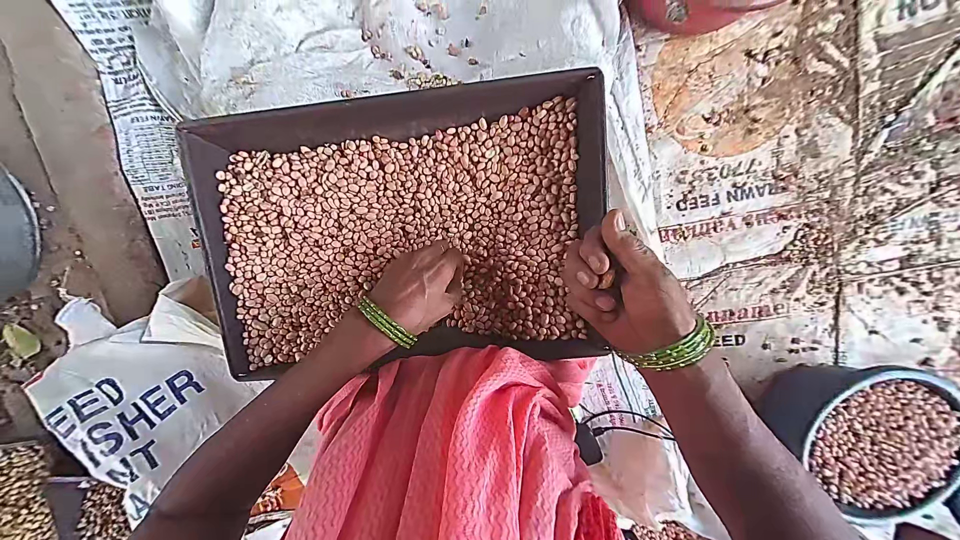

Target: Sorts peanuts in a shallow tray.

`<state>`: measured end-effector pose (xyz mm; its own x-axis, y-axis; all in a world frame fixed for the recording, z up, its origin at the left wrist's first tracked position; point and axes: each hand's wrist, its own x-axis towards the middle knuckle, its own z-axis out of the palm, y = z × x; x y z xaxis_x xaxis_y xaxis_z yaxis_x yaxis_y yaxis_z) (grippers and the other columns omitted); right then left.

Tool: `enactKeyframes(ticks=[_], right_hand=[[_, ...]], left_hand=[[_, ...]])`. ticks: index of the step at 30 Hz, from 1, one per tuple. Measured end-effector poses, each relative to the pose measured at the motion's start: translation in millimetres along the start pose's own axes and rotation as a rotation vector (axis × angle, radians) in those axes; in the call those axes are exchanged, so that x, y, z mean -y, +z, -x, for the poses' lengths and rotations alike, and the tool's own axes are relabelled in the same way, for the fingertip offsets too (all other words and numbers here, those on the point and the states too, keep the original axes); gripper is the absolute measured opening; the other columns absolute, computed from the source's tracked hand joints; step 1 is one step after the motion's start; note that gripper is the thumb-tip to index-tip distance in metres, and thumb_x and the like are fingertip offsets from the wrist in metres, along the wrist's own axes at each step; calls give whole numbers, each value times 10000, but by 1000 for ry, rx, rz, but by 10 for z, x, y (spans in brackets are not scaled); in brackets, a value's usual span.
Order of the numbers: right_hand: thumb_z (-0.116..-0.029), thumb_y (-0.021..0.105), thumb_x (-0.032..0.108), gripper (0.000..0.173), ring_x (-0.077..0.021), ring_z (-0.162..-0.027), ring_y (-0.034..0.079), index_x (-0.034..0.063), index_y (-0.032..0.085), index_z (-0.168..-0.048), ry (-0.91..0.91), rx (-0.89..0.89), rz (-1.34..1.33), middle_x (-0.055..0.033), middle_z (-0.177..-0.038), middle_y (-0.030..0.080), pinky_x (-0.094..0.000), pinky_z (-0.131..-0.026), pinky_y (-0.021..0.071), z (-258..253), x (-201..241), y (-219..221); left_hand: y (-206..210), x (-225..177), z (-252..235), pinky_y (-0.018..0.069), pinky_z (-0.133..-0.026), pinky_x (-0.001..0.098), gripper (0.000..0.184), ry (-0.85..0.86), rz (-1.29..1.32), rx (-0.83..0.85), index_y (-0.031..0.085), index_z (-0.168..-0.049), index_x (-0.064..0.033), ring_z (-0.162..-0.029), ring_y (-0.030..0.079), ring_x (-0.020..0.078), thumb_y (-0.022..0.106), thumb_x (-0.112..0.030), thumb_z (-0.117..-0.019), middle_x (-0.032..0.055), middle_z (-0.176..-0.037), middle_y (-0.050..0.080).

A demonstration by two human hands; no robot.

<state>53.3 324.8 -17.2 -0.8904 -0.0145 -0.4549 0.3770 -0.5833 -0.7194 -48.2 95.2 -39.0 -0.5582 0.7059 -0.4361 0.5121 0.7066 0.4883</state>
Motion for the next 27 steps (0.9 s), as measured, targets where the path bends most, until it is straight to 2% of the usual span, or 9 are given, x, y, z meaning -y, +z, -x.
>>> enactKeyframes(ticks=[2, 4, 7, 10, 15, 19, 22, 25, 27], right_hand=[[-1132, 214, 382, 537, 9, -418, 368, 183, 522, -740, 27, -45, 66, 79, -603, 489, -126, -382, 320, -21, -25, 23], [-1135, 184, 389, 537, 21, -408, 376, 167, 545, -805, 84, -105, 138, 78, -615, 524, -121, -371, 332, -31, -74, 100], [-1117, 126, 470, 599, 20, -383, 350, 154, 594, -916, 165, -94, 148, 71, -628, 569, -127, -351, 309, -45, -170, 183], [-1105, 128, 522, 615, 21, -389, 362, 169, 569, -862, 135, -29, 56, 76, -608, 534, -123, -362, 319, -65, -154, 149], [-1120, 214, 469, 553, 11, -395, 359, 173, 552, -799, 26, -46, -5, 65, -614, 516, -124, -367, 322, -4, -36, 32], [-1123, 229, 418, 537, 20, -393, 348, 166, 558, -783, 17, -64, 57, 72, -607, 512, -112, -378, 321, 8, -14, -3], [-1132, 212, 368, 528, 22, -396, 348, 141, 549, -794, 109, -163, 109, 64, -600, 498, -112, -381, 316, -8, -53, 79], [-1134, 170, 381, 546, 19, -390, 363, 114, 567, -871, 213, -207, 118, 53, -594, 530, -123, -372, 305, -78, -159, 215], [-1126, 121, 432, 604, 19, -394, 373, 113, 577, -890, 249, -162, 56, 47, -607, 562, -124, -375, 303, -120, -213, 258]], left_hand=[[-74, -14, 10, 575, -781, 494, 176, 61, 121, -109, 699, -1043, 3, -869, 695, 303, 636, -146, -976, 171, -1022, 678], [-193, -144, 30, 573, -722, 355, 140, 204, 304, -235, 700, -1014, -11, -792, 675, 188, 691, -131, -944, 124, -964, 694], [-284, -330, 33, 591, -763, 197, 214, 411, 467, -352, 710, -1115, -30, -859, 692, 68, 697, -191, -975, 64, -1029, 717], [-171, -245, -162, 585, -809, 328, 188, 341, 297, -399, 720, -1112, -25, -896, 708, 202, 633, -155, -1008, 135, -1056, 717], [201, -93, -439, 572, -877, 489, 176, 344, 80, -257, 718, -1115, -17, -1002, 677, 376, 594, -85, -1010, 207, -1053, 664], [144, -72, -389, 577, -887, 487, 186, 249, 61, -282, 714, -1117, -5, -1003, 696, 359, 605, -106, -1005, 205, -1078, 687], [-92, -106, -221, 587, -807, 476, 168, 111, 143, -283, 716, -1099, -26, -923, 704, 298, 650, -123, -980, 158, -1054, 694], [-263, -283, -46, 608, -749, 310, 163, 305, 319, -401, 734, -1071, -58, -845, 712, 152, 701, -145, -936, 85, -1001, 724], [-368, -315, -31, 594, -734, 280, 277, 352, 354, -439, 725, -1179, -80, -865, 696, 129, 707, -235, -951, 82, -1068, 711]])
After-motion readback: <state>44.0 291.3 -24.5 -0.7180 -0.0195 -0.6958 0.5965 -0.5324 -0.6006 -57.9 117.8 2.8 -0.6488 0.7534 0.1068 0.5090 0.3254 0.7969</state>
